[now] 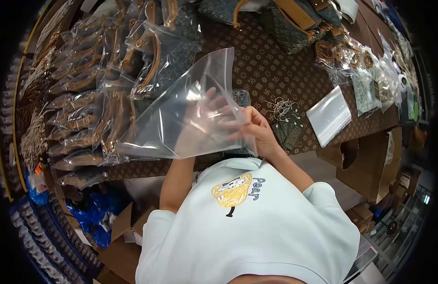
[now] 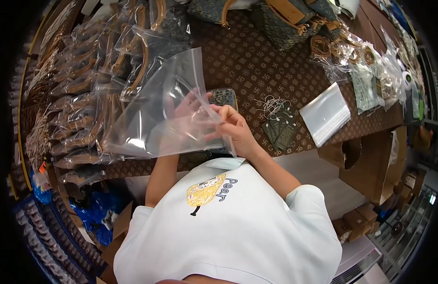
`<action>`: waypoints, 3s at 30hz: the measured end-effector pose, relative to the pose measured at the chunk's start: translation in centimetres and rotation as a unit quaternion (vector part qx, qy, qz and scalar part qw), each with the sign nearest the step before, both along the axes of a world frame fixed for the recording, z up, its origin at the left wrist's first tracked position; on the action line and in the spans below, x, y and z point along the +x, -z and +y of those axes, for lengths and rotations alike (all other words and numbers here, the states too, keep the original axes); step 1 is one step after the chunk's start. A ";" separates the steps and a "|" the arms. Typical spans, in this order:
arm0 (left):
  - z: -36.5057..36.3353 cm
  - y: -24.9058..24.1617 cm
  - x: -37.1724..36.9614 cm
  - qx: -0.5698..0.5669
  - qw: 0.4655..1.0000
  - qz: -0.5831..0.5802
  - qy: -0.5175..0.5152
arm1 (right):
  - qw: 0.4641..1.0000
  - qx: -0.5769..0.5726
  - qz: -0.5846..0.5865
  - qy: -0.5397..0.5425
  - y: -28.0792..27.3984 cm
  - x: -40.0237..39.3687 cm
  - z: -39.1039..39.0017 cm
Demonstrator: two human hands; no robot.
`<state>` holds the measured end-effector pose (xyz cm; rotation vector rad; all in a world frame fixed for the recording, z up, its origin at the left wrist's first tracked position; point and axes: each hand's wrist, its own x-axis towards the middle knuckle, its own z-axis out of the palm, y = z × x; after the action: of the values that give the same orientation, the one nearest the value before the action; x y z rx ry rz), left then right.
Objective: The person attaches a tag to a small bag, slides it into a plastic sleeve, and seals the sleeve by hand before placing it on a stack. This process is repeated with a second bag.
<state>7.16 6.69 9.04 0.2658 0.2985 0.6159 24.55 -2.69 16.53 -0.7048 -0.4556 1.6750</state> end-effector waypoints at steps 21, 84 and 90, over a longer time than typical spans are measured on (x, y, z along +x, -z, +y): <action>2.5 -1.2 -8.6 0.148 0.945 0.287 -0.047 | 0.957 -0.228 -0.078 0.163 6.1 3.6 -4.1; -3.9 -2.0 2.8 0.665 0.543 0.494 -0.140 | 0.945 -0.181 -0.264 0.064 6.7 0.1 -1.5; -4.7 -2.8 3.8 0.658 0.510 0.519 -0.193 | 0.917 -0.214 -0.334 0.034 8.1 2.3 -1.6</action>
<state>10.97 2.04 11.82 2.1936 1.0460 0.9830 26.87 -4.28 8.44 -1.6205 -0.5306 1.4446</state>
